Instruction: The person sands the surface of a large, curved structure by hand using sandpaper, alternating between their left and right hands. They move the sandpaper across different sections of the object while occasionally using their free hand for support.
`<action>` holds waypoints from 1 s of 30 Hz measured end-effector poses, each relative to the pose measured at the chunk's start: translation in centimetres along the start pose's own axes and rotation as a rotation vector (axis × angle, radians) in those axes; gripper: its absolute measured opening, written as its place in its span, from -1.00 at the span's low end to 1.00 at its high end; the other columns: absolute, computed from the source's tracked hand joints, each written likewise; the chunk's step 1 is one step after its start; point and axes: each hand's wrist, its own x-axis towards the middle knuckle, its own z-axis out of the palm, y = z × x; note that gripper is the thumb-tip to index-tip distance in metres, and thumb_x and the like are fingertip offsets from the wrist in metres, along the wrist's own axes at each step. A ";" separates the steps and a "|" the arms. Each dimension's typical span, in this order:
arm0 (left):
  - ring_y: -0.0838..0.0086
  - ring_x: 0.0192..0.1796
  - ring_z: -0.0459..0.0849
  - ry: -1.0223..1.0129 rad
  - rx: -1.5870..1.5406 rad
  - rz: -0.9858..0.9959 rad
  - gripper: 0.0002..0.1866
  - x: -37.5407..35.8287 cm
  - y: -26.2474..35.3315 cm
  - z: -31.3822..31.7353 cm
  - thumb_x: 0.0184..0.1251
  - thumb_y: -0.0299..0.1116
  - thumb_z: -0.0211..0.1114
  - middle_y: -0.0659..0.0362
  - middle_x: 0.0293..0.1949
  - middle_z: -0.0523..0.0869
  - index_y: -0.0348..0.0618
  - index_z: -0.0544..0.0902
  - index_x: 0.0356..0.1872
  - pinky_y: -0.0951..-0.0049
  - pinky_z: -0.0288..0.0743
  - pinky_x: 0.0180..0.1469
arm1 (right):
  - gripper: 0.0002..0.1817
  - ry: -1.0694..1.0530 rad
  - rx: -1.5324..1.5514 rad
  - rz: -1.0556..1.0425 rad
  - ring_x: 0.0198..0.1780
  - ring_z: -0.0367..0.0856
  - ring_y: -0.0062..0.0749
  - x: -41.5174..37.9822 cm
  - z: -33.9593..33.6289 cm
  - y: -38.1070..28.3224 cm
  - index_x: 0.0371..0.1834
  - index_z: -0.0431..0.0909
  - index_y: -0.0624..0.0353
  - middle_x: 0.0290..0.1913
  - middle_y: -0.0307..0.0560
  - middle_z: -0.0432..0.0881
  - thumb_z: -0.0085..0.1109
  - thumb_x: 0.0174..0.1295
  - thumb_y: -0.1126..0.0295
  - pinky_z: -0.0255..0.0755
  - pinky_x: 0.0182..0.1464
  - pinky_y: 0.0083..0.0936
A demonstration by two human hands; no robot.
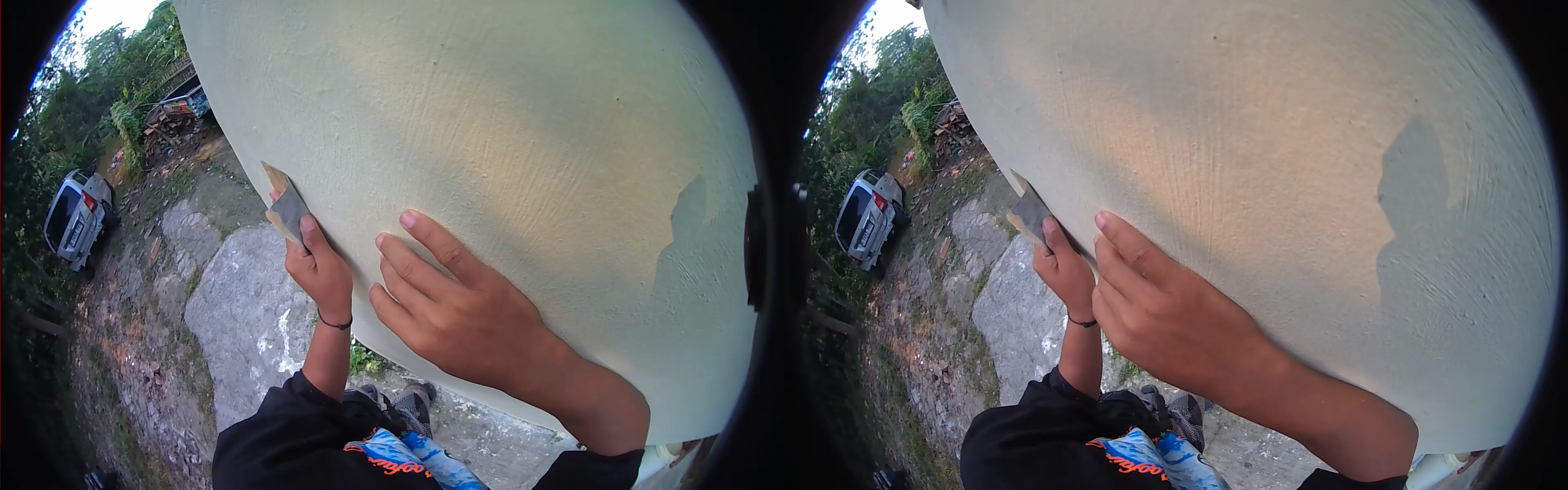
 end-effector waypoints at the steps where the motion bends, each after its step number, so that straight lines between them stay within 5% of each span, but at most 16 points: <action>1: 0.12 0.43 0.24 0.014 0.019 0.067 -0.54 -0.8 0.3 0.3 0.47 -0.44 -0.06 -0.19 0.39 0.23 -0.45 0.27 0.32 0.34 0.15 0.35 | -0.84 -0.001 -0.009 -0.007 0.07 0.57 -0.44 0.0 -0.1 0.0 -0.38 0.63 0.09 -0.20 -0.13 0.68 0.05 0.16 0.35 0.03 0.48 -0.24; 3: 0.10 0.42 0.25 0.048 0.059 0.202 -0.54 -2.5 1.0 0.9 0.47 -0.44 -0.06 -0.20 0.39 0.23 -0.46 0.28 0.31 0.32 0.15 0.35 | -0.84 -0.001 -0.020 -0.018 0.07 0.57 -0.44 0.1 0.0 0.0 -0.39 0.63 0.09 -0.20 -0.14 0.68 0.05 0.16 0.35 0.04 0.47 -0.24; 5: 0.08 0.43 0.23 -0.138 0.222 0.397 -0.55 -5.0 0.8 0.2 0.47 -0.44 -0.06 -0.22 0.39 0.21 -0.48 0.30 0.30 0.32 0.14 0.36 | -0.85 0.030 -0.006 0.002 0.08 0.57 -0.44 0.2 0.3 -0.1 -0.39 0.63 0.09 -0.21 -0.14 0.68 0.06 0.16 0.35 0.05 0.46 -0.22; 8: 0.07 0.43 0.22 -0.164 0.226 0.417 -0.56 -4.8 -0.3 -0.5 0.46 -0.44 -0.05 -0.23 0.39 0.20 -0.48 0.31 0.29 0.32 0.15 0.35 | -0.86 0.004 -0.011 -0.011 0.08 0.57 -0.43 0.3 0.0 0.0 -0.38 0.64 0.09 -0.21 -0.14 0.69 0.09 0.15 0.36 0.07 0.45 -0.20; 13: 0.09 0.41 0.27 0.020 0.000 0.038 -0.56 1.0 0.0 0.0 0.46 -0.46 -0.04 -0.23 0.38 0.23 -0.47 0.32 0.29 0.33 0.19 0.33 | -0.88 0.017 0.039 -0.001 0.09 0.57 -0.43 0.3 -0.2 -0.2 -0.37 0.64 0.08 -0.23 -0.16 0.69 0.10 0.13 0.37 0.07 0.44 -0.20; 17: 0.04 0.45 0.15 0.014 0.059 0.261 -0.57 -2.4 1.4 0.6 0.43 -0.54 -0.07 -0.23 0.40 0.19 -0.49 0.32 0.28 0.28 0.14 0.37 | -0.88 0.020 0.024 -0.004 0.09 0.57 -0.44 0.3 -0.1 -0.2 -0.37 0.64 0.07 -0.22 -0.16 0.69 0.11 0.13 0.36 0.07 0.45 -0.20; 20: 0.06 0.45 0.16 -0.218 0.213 0.411 -0.56 -5.8 0.3 -0.7 0.42 -0.54 -0.06 -0.22 0.40 0.18 -0.52 0.31 0.27 0.29 0.16 0.36 | -0.88 0.019 0.013 0.012 0.10 0.56 -0.44 0.4 -0.1 -0.3 -0.36 0.64 0.06 -0.21 -0.15 0.68 0.12 0.13 0.34 0.06 0.45 -0.20; 26: 0.15 0.38 0.33 -0.043 0.062 0.040 -0.55 -0.4 0.6 -0.6 0.45 -0.48 -0.07 -0.23 0.38 0.24 -0.43 0.28 0.32 0.33 0.27 0.29 | -0.86 -0.022 0.041 -0.001 0.11 0.55 -0.42 0.3 -0.6 -0.2 -0.35 0.64 0.07 -0.20 -0.14 0.68 0.14 0.13 0.30 0.04 0.46 -0.18; 30: 0.06 0.43 0.21 -0.086 0.086 0.215 -0.53 -3.5 1.1 0.0 0.42 -0.52 -0.06 -0.28 0.38 0.21 -0.43 0.26 0.33 0.24 0.13 0.38 | -0.85 -0.028 0.035 -0.010 0.12 0.54 -0.41 0.3 -0.7 -0.1 -0.31 0.64 0.06 -0.18 -0.14 0.68 0.16 0.13 0.29 0.03 0.46 -0.17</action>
